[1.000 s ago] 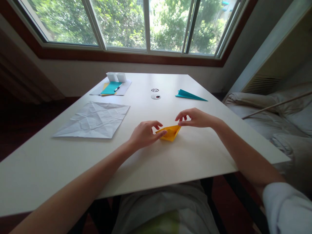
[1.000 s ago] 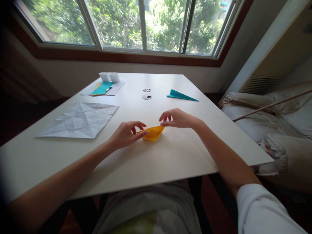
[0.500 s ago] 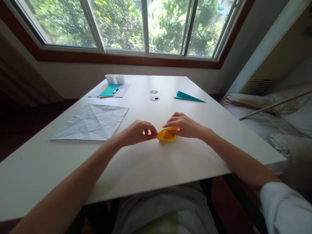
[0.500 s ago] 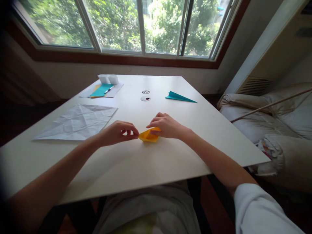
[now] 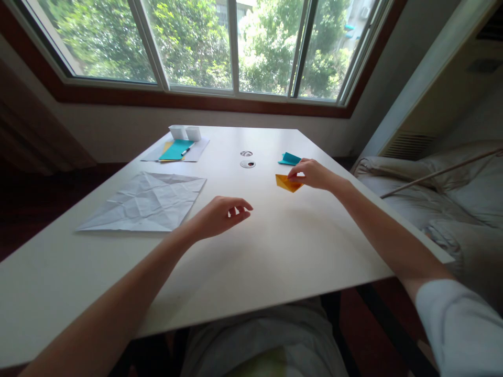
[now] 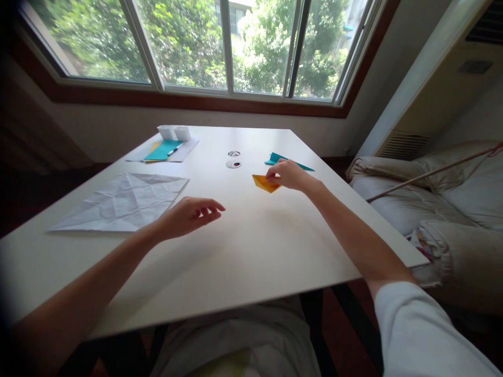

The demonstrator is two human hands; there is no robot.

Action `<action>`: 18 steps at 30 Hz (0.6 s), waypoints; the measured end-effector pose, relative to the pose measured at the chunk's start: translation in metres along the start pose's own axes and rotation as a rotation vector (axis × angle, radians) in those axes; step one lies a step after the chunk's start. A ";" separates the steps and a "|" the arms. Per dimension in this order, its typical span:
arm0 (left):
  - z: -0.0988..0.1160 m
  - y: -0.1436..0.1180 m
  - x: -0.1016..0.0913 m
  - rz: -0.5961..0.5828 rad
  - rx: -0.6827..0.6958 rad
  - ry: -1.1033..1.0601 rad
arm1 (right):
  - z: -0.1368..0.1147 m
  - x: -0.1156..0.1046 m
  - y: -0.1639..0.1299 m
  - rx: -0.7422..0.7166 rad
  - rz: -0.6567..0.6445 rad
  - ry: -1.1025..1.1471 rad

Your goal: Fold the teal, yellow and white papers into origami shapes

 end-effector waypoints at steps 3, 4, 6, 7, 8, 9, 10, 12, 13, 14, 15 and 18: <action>-0.002 0.000 0.002 -0.031 -0.006 0.004 | 0.049 -0.006 0.010 0.153 0.020 -0.070; -0.002 0.000 0.003 -0.039 -0.005 0.005 | 0.063 -0.006 0.013 0.186 0.011 -0.074; -0.004 0.000 0.006 -0.050 -0.005 0.014 | 0.087 -0.005 0.017 0.343 -0.024 -0.126; -0.005 0.000 0.007 -0.056 -0.003 0.020 | 0.098 -0.004 0.019 0.416 -0.039 -0.174; -0.006 0.000 0.008 -0.061 -0.002 0.027 | 0.106 -0.003 0.020 0.444 -0.040 -0.199; -0.007 0.000 0.009 -0.066 -0.002 0.036 | 0.113 -0.002 0.021 0.464 -0.036 -0.218; -0.008 0.001 0.010 -0.068 -0.003 0.045 | 0.119 -0.001 0.022 0.484 -0.032 -0.235; -0.010 0.001 0.010 -0.068 -0.004 0.064 | 0.128 0.002 0.023 0.515 -0.030 -0.259; -0.010 0.001 0.010 -0.065 -0.004 0.070 | 0.132 0.003 0.023 0.527 -0.033 -0.266; -0.010 0.001 0.009 -0.063 -0.003 0.074 | 0.136 0.005 0.023 0.537 -0.038 -0.270; -0.010 0.001 0.008 -0.061 -0.003 0.075 | 0.138 0.006 0.023 0.544 -0.045 -0.271; -0.010 0.001 0.007 -0.061 -0.005 0.069 | 0.143 0.010 0.023 0.557 -0.063 -0.264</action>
Point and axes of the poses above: each hand's wrist, its own y-axis towards the middle knuckle, its own x-axis out of the palm, z = x × y, the point moved 2 cm from there along y, towards the middle knuckle, and after that the axes turned 7 degrees about y, right-handed, at the moved point
